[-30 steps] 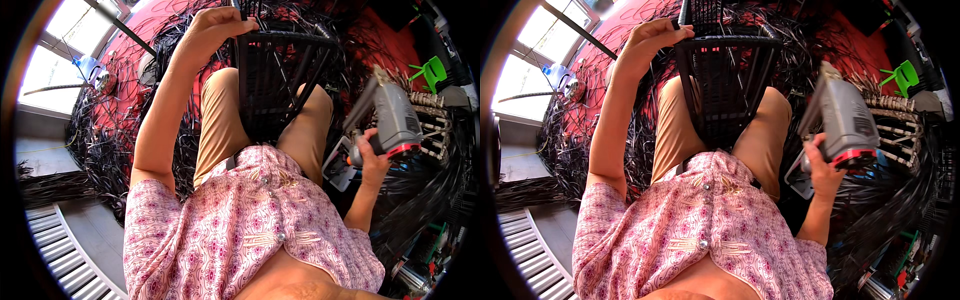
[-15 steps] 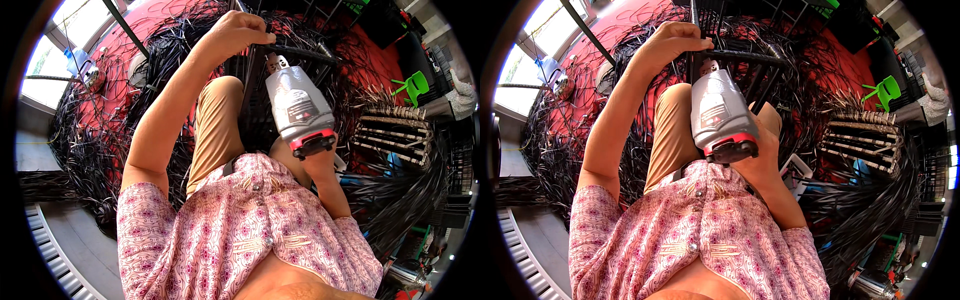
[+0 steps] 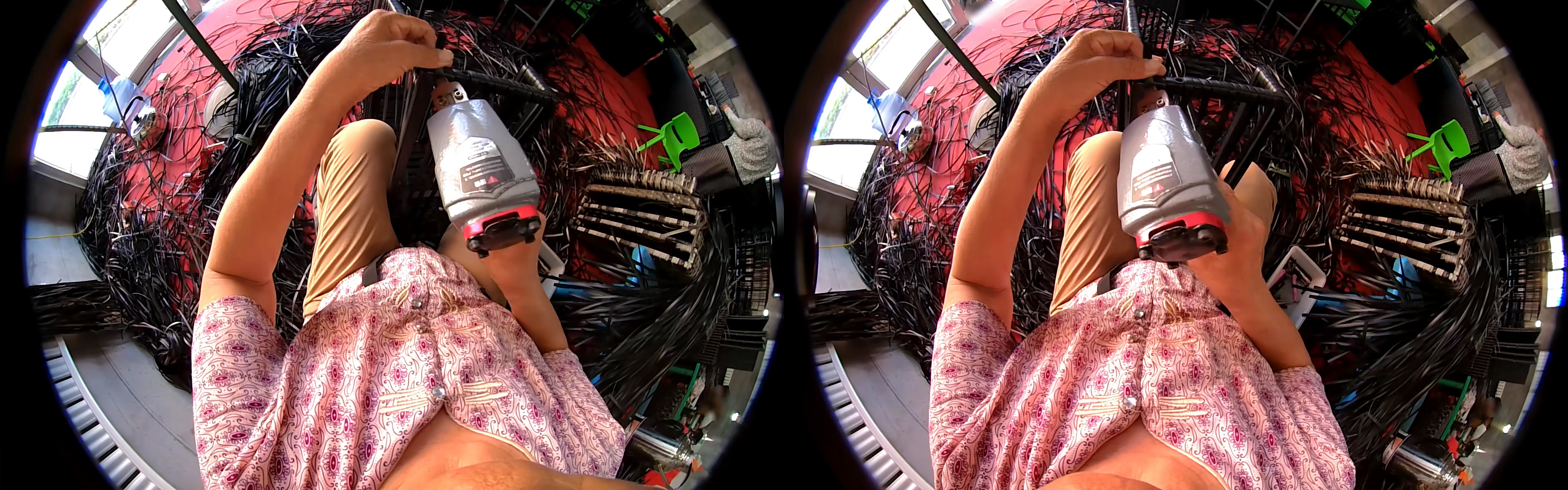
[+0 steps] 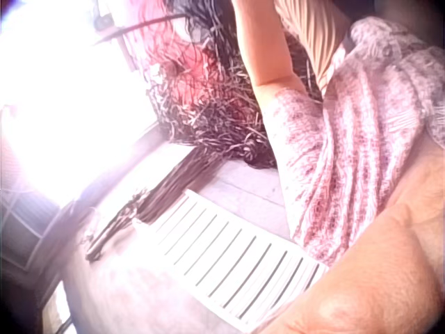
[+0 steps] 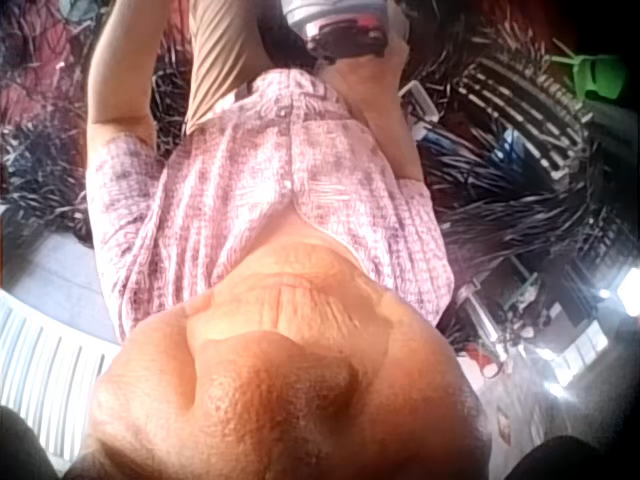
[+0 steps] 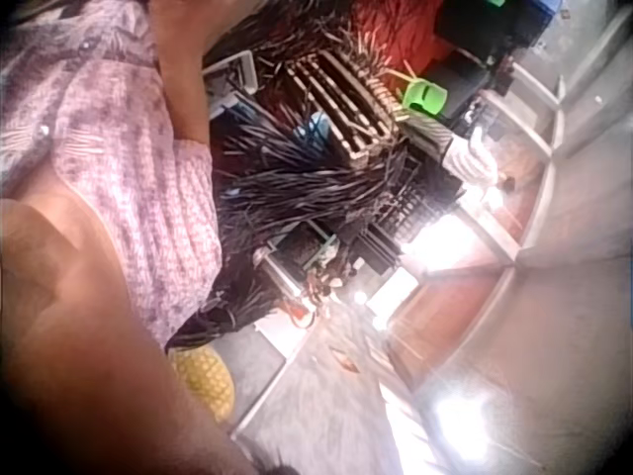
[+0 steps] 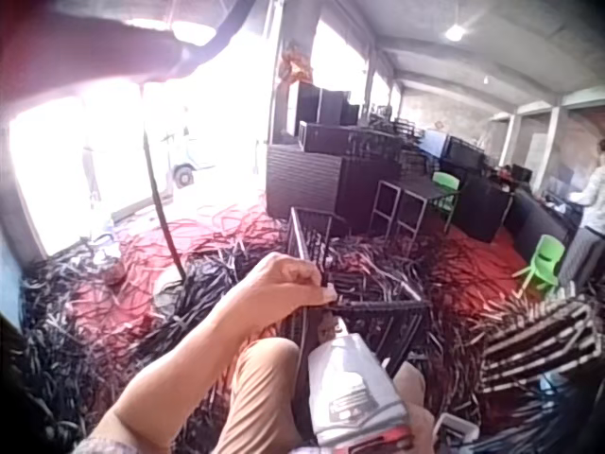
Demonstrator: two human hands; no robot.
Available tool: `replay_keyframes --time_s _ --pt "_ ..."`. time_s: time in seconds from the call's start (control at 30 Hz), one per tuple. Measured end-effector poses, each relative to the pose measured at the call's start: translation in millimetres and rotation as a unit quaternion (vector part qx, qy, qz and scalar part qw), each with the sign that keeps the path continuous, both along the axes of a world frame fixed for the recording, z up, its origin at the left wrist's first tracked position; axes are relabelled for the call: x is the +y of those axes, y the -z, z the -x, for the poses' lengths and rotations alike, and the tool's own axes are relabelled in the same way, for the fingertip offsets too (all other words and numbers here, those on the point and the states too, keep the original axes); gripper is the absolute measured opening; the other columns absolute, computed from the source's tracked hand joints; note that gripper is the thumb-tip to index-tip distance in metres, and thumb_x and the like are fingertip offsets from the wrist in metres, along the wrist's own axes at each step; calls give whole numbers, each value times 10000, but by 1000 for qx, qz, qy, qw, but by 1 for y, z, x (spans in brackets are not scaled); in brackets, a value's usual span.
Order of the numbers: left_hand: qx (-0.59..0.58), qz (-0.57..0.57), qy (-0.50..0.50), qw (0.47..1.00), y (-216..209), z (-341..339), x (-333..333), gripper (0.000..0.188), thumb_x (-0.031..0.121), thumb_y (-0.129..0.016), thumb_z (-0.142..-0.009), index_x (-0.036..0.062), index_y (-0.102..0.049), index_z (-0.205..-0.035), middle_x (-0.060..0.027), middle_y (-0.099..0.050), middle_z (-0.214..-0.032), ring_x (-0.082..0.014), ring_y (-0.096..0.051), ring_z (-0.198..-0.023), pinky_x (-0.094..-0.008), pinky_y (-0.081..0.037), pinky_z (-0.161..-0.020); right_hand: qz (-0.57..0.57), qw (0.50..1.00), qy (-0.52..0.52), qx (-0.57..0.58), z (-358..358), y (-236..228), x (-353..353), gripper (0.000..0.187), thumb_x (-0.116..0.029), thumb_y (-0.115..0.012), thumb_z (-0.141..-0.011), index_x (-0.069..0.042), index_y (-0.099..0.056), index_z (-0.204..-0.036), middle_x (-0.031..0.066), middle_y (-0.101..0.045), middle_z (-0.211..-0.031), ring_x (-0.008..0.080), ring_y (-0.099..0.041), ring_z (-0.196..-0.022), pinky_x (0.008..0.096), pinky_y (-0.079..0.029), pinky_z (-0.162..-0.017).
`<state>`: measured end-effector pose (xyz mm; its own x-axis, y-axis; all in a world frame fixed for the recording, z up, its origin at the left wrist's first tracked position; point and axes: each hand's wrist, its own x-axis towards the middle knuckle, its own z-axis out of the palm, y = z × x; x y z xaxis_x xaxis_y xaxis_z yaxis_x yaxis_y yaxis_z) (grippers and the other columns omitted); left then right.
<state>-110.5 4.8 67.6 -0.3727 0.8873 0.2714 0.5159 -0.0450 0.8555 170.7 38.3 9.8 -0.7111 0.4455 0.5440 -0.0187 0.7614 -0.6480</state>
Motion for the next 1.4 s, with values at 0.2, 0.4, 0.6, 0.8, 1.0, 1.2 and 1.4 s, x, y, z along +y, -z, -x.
replay_keyframes --time_s 0.2,0.4,0.6,0.8,1.0,1.2,1.4 --pt "-2 -7 13 1000 1 2 1 283 223 -765 -873 46 -640 -692 42 -574 -683 -38 -494 -699 -236 -378 -680 -32 999 -15 40 3 -1 1 483 -50 -792 -768 -4 -648 -1226 119 -750 -1001 230 -749 -890 316 -568 -790" --pt "0 -16 18 1000 6 7 2 310 239 -763 -877 51 -622 -675 43 -573 -689 -38 -493 -700 -234 -373 -675 -38 999 18 21 2 3 -2 409 -52 -777 -779 -20 -664 -1171 123 -743 -970 230 -745 -873 318 -565 -777" --pt "-19 -31 30 999 4 2 -1 321 248 -766 -877 61 -616 -663 55 -544 -662 -32 -456 -678 -239 -347 -649 63 998 1 -1 -6 14 -3 221 -67 -749 -843 -34 -743 -1061 88 -748 -1023 206 -716 -935 350 -553 -827" --pt "-9 -30 33 999 4 4 1 306 253 -770 -874 68 -633 -673 76 -471 -639 -28 -397 -643 -244 -302 -618 64 998 -4 -4 -2 10 0 399 -99 -783 -770 -24 -669 -1145 115 -744 -988 224 -742 -895 319 -560 -795" --pt "-3 -19 21 1000 2 1 -2 265 243 -768 -875 67 -669 -703 83 -480 -645 -27 -402 -639 -241 -301 -615 73 997 14 -32 -1 8 -7 495 -79 -790 -758 -30 -642 -1228 110 -749 -1010 201 -740 -897 303 -558 -797" --pt "-42 -35 32 998 9 4 0 239 215 -769 -871 68 -667 -713 86 -508 -663 -25 -428 -657 -235 -328 -630 -6 998 26 -50 3 7 -11 537 -91 -803 -751 -53 -607 -1250 110 -750 -981 259 -749 -886 327 -561 -779" --pt "-75 -20 29 997 7 8 -1 229 190 -764 -878 61 -662 -719 52 -626 -728 -25 -528 -720 -222 -394 -686 73 996 46 -5 -1 11 -5 491 -75 -825 -738 -66 -623 -1185 93 -743 -953 266 -736 -880 345 -549 -810"
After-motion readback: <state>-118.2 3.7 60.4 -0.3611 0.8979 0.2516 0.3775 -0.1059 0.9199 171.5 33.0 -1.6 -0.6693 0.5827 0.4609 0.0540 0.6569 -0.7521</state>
